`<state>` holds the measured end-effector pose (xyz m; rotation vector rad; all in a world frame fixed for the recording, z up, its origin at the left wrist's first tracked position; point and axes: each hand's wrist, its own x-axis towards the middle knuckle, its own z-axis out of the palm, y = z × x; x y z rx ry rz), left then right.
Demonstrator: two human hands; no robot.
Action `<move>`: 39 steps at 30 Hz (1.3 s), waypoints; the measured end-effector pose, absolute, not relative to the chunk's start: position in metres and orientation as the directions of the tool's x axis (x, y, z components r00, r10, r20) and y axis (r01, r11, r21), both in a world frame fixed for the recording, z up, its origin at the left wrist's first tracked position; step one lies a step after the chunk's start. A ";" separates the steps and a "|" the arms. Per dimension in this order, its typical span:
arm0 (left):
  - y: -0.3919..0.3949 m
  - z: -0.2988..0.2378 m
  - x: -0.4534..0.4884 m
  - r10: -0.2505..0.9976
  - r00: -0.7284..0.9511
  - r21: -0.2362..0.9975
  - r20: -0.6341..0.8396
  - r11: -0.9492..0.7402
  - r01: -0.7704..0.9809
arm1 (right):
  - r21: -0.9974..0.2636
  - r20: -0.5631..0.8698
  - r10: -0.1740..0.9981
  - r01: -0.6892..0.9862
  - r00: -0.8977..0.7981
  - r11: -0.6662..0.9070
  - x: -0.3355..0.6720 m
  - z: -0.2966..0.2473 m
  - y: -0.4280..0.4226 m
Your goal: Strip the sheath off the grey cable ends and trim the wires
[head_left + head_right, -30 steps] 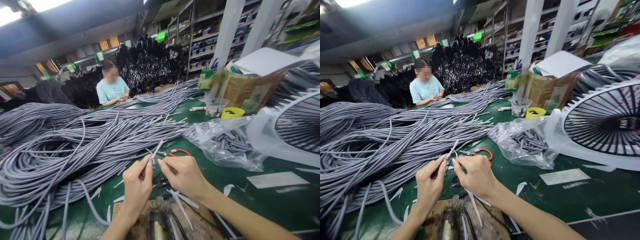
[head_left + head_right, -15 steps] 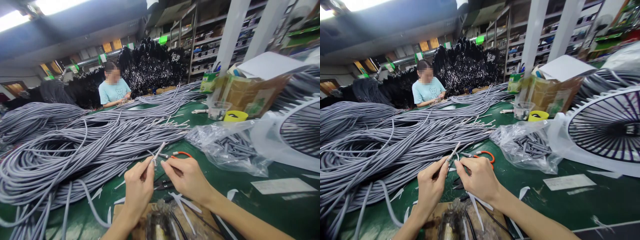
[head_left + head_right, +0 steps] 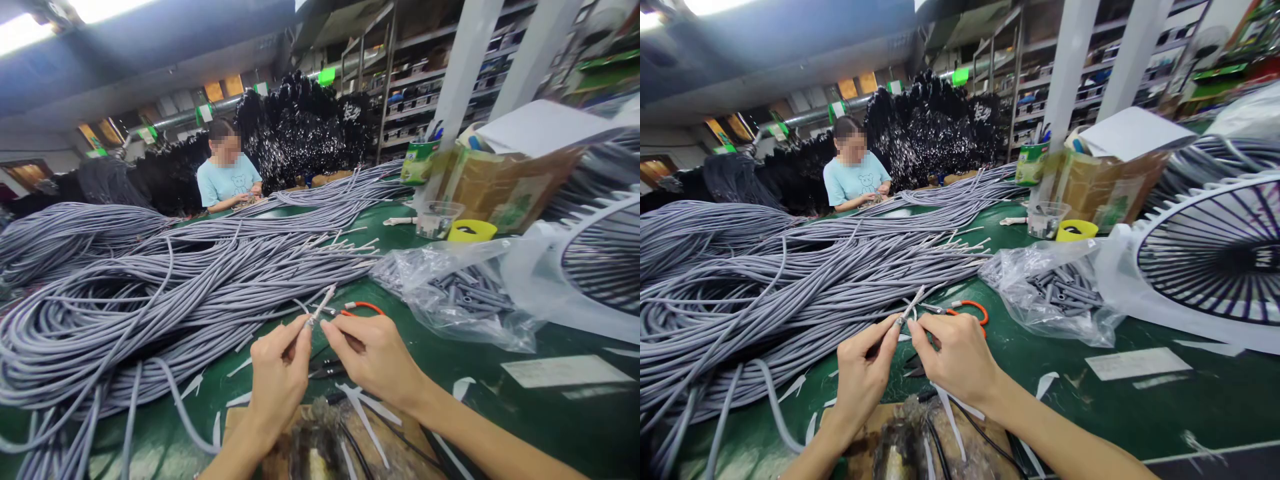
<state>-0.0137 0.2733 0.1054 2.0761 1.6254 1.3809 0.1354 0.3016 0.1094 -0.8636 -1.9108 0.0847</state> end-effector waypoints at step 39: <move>0.276 0.109 -0.013 0.667 0.042 0.438 0.744 -0.534 0.723 | -0.287 0.821 0.508 0.581 -0.261 0.762 0.141 0.110 0.302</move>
